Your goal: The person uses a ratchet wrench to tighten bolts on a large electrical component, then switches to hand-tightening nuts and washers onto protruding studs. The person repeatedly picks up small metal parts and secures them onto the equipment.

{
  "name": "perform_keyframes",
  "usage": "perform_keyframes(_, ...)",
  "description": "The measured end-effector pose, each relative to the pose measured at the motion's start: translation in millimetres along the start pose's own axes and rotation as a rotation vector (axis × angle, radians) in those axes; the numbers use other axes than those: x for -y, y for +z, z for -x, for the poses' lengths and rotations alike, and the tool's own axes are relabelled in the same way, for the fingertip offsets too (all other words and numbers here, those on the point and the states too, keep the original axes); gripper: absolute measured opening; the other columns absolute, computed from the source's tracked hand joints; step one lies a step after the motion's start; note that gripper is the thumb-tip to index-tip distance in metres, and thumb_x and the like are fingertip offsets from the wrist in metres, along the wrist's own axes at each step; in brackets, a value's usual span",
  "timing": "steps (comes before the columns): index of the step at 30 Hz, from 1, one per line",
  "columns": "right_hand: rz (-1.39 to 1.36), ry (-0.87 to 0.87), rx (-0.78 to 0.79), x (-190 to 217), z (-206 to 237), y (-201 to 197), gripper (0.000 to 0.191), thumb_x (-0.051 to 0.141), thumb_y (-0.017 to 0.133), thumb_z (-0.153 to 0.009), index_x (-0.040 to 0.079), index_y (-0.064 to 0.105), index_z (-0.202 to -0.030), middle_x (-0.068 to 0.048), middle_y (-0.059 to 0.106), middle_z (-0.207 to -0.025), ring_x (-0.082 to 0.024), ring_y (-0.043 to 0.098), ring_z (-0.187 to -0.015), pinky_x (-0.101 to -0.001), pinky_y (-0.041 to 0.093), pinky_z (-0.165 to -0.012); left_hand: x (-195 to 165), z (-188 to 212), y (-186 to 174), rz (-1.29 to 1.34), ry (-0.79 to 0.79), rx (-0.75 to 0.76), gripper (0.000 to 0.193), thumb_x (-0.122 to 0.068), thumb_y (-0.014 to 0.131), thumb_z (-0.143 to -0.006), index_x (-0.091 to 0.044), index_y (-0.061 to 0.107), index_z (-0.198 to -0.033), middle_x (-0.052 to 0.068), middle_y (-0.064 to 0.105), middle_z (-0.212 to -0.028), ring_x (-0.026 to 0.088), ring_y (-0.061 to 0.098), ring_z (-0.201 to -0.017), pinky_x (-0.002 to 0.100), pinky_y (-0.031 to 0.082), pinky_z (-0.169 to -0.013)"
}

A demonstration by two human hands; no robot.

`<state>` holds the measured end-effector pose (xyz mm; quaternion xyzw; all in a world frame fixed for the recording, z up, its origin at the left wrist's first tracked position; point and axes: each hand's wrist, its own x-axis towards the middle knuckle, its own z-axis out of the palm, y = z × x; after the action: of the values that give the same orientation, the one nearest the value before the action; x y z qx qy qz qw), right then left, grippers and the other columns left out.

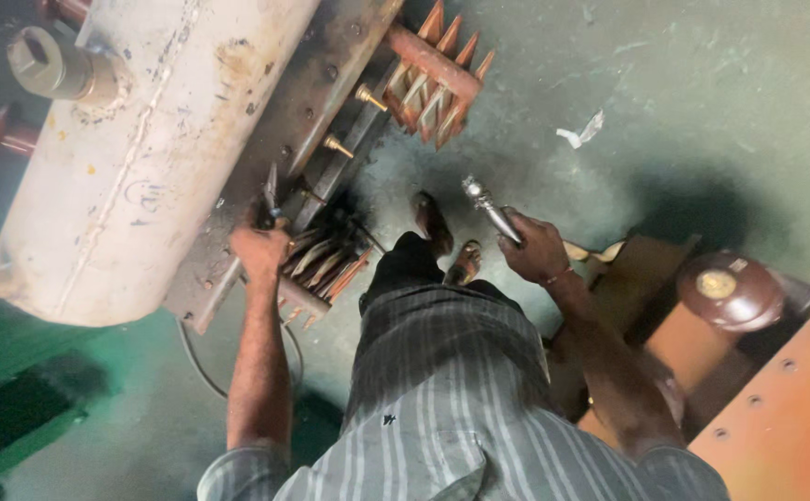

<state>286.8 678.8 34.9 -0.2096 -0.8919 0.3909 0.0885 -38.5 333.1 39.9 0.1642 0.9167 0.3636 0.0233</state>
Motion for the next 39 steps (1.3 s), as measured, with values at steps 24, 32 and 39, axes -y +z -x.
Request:
perform_keyframes(24, -0.020, -0.338, 0.537, -139.1, -436.9, -138.7, 0.052, 0.012, 0.080, -0.080, 0.005, 0.067, -0.130, -0.018, 0.072, -0.098, -0.034, 0.072, -0.084, -0.0420, 0.059, -0.074, -88.7, -117.2, 163.0, -0.347, -0.605, -0.333, 0.047, -0.008, 0.071, -0.089, 0.004, 0.063, -0.134, 0.021, 0.068, -0.126, 0.034, 0.067, -0.114, 0.042, 0.052, -0.100)
perform_keyframes(32, 0.166, -0.789, 0.761, -56.9, -647.3, -154.6, 0.042, 0.017, 0.075, -0.086, 0.015, 0.070, -0.127, -0.015, 0.070, -0.090, -0.041, 0.068, -0.077, -0.0488, 0.057, -0.068, -297.6, -57.5, 270.4, 0.178, -0.859, -0.745, 0.048, -0.005, 0.067, -0.089, 0.006, 0.061, -0.136, 0.021, 0.067, -0.128, 0.029, 0.068, -0.116, 0.039, 0.054, -0.100)
perform_keyframes(39, 0.215, -1.233, 0.748, 69.2, -737.7, -38.4, 0.045, 0.021, 0.073, -0.088, 0.017, 0.069, -0.132, -0.013, 0.065, -0.089, -0.040, 0.065, -0.075, -0.0518, 0.055, -0.067, -300.3, -36.3, 323.9, 0.493, -1.151, -1.079, 0.045, -0.010, 0.068, -0.089, 0.004, 0.063, -0.132, 0.013, 0.073, -0.114, 0.020, 0.070, -0.102, 0.033, 0.055, -0.093)
